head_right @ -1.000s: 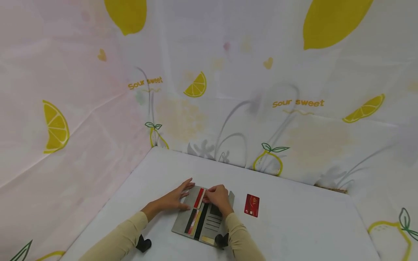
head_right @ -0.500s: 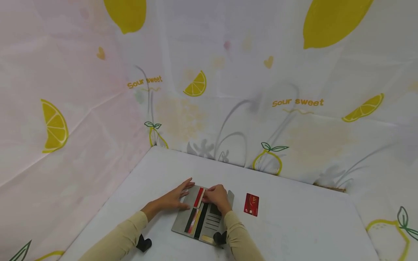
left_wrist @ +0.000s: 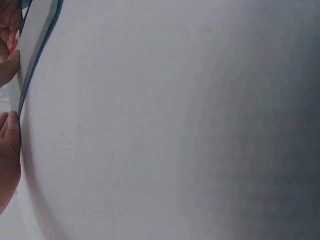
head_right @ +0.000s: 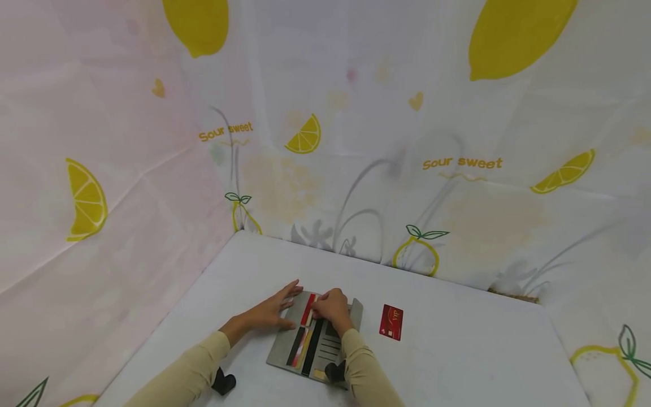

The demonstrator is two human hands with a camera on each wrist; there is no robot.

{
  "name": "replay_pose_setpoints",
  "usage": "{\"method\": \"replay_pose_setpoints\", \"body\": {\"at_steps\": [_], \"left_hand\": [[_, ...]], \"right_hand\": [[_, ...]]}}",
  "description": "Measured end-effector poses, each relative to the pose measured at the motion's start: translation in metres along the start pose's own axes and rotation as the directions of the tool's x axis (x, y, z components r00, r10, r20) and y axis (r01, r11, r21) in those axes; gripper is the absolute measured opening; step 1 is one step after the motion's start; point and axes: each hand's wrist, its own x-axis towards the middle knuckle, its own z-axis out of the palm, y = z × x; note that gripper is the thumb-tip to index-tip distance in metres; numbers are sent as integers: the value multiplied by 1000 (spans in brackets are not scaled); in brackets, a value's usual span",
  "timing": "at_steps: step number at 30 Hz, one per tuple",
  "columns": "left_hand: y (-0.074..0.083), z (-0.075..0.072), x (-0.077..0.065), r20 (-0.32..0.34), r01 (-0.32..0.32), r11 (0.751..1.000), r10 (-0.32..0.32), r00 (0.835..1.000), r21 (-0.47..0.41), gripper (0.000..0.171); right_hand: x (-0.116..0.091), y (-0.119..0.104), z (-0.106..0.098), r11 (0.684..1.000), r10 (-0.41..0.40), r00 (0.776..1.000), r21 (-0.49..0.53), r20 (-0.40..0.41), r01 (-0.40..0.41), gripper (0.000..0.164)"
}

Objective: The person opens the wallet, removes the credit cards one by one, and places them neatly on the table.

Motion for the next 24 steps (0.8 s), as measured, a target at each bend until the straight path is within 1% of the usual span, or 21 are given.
{"method": "replay_pose_setpoints", "body": {"at_steps": [5,10,15,17,21,24], "left_hand": [[-1,1,1,2,12,1000,-12,1000,10,112],[1,1,1,-6,17,1000,-17,1000,10,112],[3,3,3,10,5,1000,-5,1000,-19,113],[2,4,3,13,9,1000,-9,1000,-22,113],[1,2,2,7,26,1000,-26,1000,0,113],[2,0,0,4,30,1000,-30,1000,10,112]], "right_hand": [[0,1,1,1000,14,1000,5,-2,-14,9],[-1,1,0,1000,-5,1000,20,-21,5,7],[-5,1,-8,1000,11,999,0,-51,-11,7],[-7,1,-12,1000,16,998,-14,-57,-17,7],[-9,2,-18,999,5,999,-32,-40,-6,8],[-8,4,-18,1000,-8,1000,-26,-8,8,10]]}}
